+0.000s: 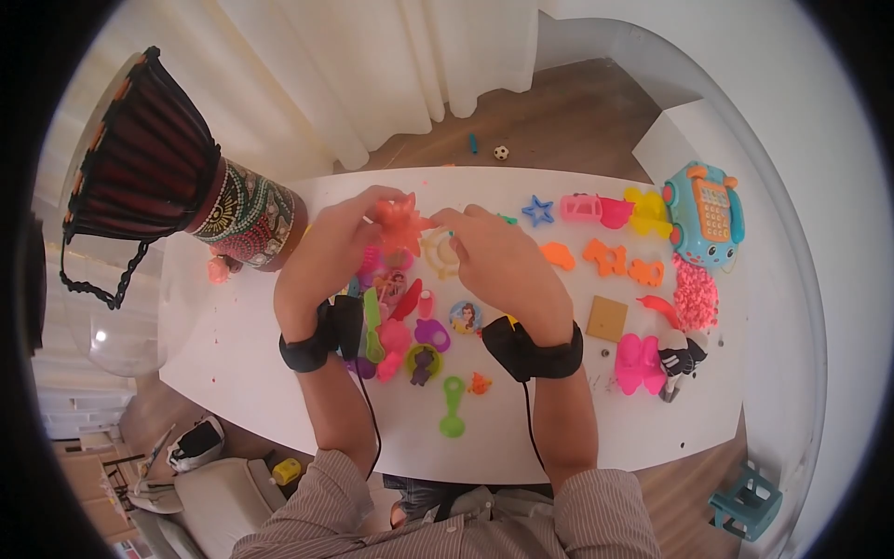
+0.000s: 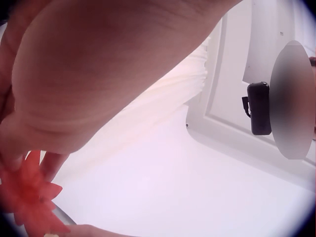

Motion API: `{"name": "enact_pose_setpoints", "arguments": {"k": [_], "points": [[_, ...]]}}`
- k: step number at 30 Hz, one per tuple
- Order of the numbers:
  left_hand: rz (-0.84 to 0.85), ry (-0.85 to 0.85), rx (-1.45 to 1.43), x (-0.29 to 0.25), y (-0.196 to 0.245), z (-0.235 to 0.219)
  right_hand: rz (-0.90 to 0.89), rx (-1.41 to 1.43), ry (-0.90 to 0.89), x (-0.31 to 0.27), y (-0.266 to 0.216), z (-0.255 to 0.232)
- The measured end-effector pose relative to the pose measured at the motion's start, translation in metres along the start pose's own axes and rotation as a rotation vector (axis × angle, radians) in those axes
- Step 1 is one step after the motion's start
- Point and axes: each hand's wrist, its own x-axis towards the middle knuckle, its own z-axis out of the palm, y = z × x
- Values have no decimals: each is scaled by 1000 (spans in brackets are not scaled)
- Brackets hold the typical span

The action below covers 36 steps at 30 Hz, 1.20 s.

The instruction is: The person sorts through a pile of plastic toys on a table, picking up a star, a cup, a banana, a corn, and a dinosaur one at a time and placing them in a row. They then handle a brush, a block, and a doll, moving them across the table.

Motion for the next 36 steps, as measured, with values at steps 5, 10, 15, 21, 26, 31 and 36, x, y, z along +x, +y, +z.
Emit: {"name": "enact_pose_setpoints", "arguments": {"k": [5,10,15,21,26,31,36], "points": [[-55,-40,-49,-3,8,-3,-29,-7,-4,0,-5,-1],[-62,-25,-1,-2,15,-9,-21,69,-40,6,-12,-8],[-128,-39,-142,-5,15,-19,-57,214,16,9,-18,-8],[-7,38,-86,-5,14,-17,121,232,18,11,-28,-23],[-42,-38,-193,-4,27,-18,204,447,141,8,-32,-31],[67,-20,-260,-5,24,-14,231,670,170,7,-37,-36],[223,2,-357,-1,25,-12,196,774,194,2,-50,-41]]}}
